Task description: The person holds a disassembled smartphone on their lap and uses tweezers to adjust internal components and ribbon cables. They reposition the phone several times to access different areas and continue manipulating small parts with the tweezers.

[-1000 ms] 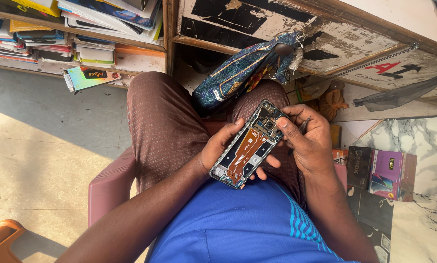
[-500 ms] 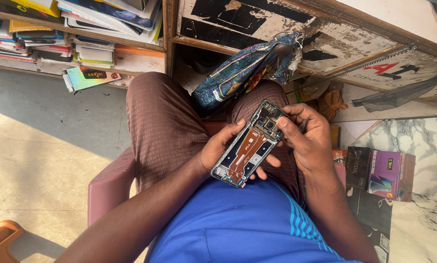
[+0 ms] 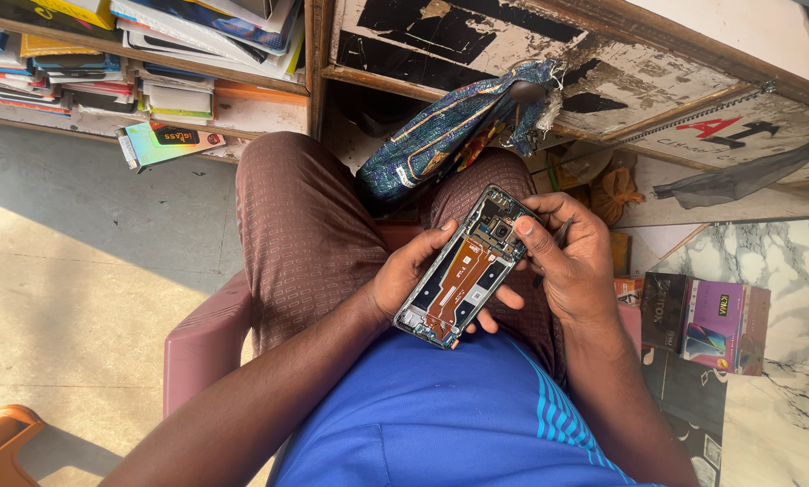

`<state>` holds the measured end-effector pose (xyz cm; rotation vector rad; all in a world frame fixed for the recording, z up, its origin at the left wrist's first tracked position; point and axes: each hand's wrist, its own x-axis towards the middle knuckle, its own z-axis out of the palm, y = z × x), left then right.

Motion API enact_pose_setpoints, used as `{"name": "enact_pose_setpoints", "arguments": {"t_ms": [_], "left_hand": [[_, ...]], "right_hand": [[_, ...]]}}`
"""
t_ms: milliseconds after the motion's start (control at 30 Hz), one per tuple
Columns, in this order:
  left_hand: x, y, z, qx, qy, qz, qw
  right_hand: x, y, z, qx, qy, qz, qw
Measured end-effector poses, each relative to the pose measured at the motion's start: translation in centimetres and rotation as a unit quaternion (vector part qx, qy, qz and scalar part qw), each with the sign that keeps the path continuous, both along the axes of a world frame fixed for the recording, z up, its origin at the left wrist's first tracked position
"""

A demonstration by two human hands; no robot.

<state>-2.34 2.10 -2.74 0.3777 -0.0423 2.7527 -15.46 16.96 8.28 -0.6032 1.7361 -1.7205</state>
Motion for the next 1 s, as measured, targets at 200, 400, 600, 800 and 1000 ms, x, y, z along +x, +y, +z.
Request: {"name": "enact_pose_setpoints", "arguments": {"t_ms": [200,400,600,800,1000], "left_hand": [[0.2,-0.2,0.6,-0.006,0.005,0.014,1.000],[0.3,-0.4,1.9,-0.109,-0.005,0.063,0.992],[0.4,-1.1,3.3,-0.214,-0.038,0.134,0.967],[0.2,-1.5,3.8,-0.190,-0.049,0.126,0.973],[0.3,-1.2,4.1,-0.112,-0.047,0.101,0.987]], "right_hand": [[0.0,-0.1,0.0,0.002,0.008,0.005,1.000],[-0.1,0.0,-0.2,0.008,0.021,0.002,1.000],[-0.2,0.1,-0.3,-0.005,-0.002,-0.007,1.000],[-0.3,-0.1,-0.3,-0.019,0.006,0.004,1.000],[-0.2,-0.3,-0.1,0.016,-0.013,-0.013,1.000]]}}
